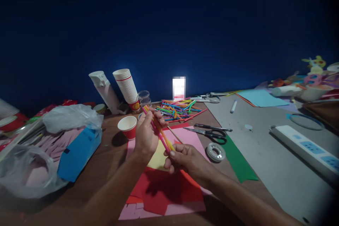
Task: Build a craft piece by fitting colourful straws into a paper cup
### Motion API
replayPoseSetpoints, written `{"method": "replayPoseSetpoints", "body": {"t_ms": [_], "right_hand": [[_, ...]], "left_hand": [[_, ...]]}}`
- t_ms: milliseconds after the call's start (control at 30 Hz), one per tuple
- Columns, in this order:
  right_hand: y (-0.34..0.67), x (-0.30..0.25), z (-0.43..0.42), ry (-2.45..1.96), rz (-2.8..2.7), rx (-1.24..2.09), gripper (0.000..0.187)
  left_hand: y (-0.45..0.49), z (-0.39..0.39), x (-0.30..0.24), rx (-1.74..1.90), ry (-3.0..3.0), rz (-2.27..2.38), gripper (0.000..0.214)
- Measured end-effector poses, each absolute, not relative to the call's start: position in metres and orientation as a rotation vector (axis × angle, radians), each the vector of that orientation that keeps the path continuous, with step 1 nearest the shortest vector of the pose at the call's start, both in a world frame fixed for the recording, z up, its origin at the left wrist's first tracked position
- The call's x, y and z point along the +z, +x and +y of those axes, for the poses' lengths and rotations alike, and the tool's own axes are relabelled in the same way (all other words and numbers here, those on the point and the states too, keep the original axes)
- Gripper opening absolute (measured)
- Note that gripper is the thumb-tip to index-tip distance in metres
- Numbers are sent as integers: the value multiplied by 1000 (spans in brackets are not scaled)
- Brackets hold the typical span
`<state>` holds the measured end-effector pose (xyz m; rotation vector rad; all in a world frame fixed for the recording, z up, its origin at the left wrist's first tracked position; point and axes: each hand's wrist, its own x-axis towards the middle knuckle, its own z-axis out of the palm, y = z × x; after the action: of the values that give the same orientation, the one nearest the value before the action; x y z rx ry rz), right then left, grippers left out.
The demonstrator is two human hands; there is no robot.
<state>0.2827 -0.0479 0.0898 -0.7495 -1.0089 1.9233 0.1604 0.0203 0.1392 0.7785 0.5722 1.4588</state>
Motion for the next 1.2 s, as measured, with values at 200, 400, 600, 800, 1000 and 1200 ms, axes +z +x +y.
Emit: {"method": "replayPoseSetpoints", "body": {"t_ms": [200, 400, 600, 800, 1000, 1200], "right_hand": [[283, 83, -49, -754, -993, 1957, 30], [282, 76, -47, -721, -967, 1955, 33], [280, 75, -48, -727, -963, 1929, 39], [283, 63, -43, -747, -873, 2035, 68], [300, 77, -62, -864, -1064, 1891, 64], [343, 92, -151, -1051, -1580, 1951, 24]], "left_hand": [[158, 22, 140, 1458, 827, 553, 3], [158, 25, 138, 1445, 803, 579, 3], [158, 28, 135, 1479, 819, 547, 3], [158, 28, 137, 1475, 805, 564, 1], [157, 27, 131, 1469, 800, 598, 7], [158, 16, 103, 1353, 744, 679, 14]]}}
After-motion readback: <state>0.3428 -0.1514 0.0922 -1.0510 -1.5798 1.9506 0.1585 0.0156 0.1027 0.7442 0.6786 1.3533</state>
